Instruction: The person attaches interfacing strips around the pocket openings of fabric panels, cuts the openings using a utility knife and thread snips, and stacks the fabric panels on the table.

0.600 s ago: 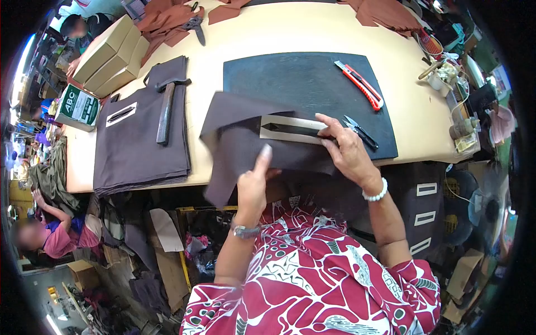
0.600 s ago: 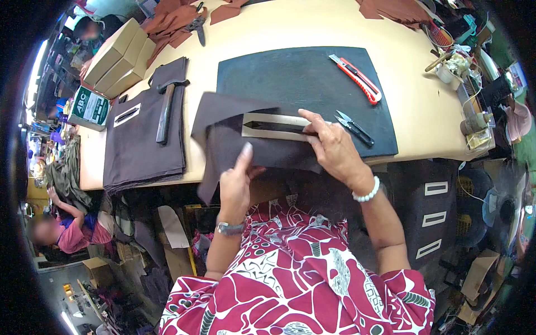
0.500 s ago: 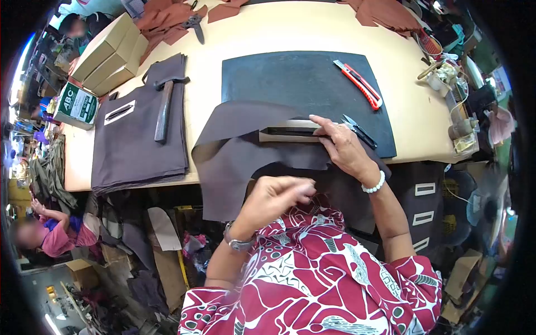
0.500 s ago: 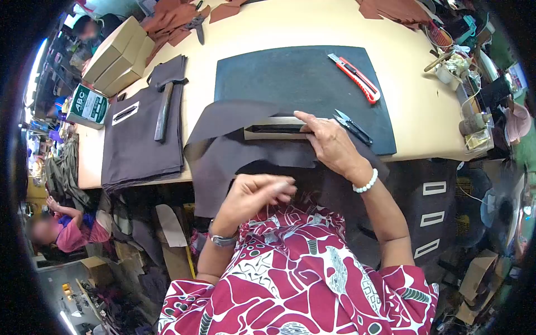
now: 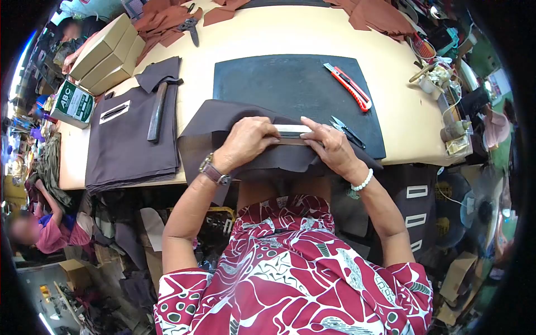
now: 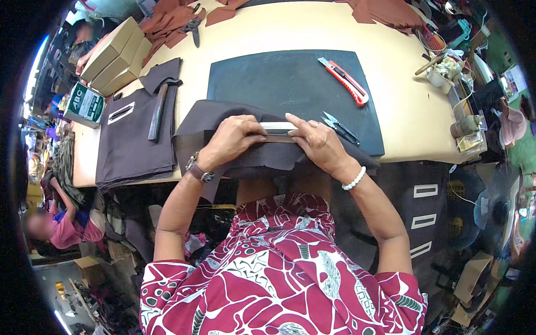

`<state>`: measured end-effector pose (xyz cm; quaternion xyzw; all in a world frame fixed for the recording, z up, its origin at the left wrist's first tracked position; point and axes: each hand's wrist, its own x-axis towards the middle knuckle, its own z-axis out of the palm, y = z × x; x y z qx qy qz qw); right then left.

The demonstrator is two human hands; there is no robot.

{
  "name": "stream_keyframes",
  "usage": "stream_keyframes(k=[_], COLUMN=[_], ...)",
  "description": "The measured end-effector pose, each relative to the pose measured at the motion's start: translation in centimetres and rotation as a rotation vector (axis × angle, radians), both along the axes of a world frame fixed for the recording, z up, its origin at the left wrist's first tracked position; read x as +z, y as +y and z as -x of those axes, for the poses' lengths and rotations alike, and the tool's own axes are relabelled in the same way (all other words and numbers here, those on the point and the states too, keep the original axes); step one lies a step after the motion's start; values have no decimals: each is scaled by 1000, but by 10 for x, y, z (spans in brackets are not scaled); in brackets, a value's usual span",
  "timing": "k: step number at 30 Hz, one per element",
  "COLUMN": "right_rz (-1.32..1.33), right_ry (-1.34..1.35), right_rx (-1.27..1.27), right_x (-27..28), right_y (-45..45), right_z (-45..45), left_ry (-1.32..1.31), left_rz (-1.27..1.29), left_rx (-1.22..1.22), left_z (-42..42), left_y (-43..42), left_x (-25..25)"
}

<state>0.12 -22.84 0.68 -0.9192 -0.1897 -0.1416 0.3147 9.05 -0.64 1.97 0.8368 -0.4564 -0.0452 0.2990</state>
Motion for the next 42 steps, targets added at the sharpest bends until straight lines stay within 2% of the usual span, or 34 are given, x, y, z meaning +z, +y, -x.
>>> stream_keyframes(k=[4, 7, 10, 13, 16, 22, 28, 31, 32, 34, 38, 41, 42], right_rz=[78, 125, 61, -92, -207, -201, -205, -231, -239, -171, -33, 237, 255], right_ry=[-242, -258, -244, -3, 126, 137, 133, 167, 187, 121, 128, -43, -46], right_rx=[55, 89, 57, -12, -64, -64, -38, -131, -142, -143, -144, -209, -205], right_x=[-4, -10, -11, -5, 3, 3, 3, 7, 6, 5, -3, -2, -4], right_y=[-5, -15, -14, -12, -7, -9, -11, -6, -5, -2, -2, 0, 1], right_z=[3, 9, 9, 12, 12, 10, 8, 3, 1, -3, -5, -5, -8], left_ry=[15, 28, 6, -75, 53, 268, 75, 229, 256, 308, 117, 48, 34], left_rz=[42, 84, 52, 49, 18, -96, 69, -90, -69, -31, 77, 96, 102], left_rx=[9, 12, 6, -79, -85, -70, -89, -47, -37, -15, -101, -83, -74], left_z=[-9, -7, -3, 0, -1, -9, -9, -7, -7, -6, -5, -2, -1], left_y=[26, 33, 27, 5, -15, -15, -7, -12, -12, -11, -3, -1, -1], left_x=[-11, -14, -5, -3, -5, 2, -7, 2, 1, -2, -12, -16, -18])
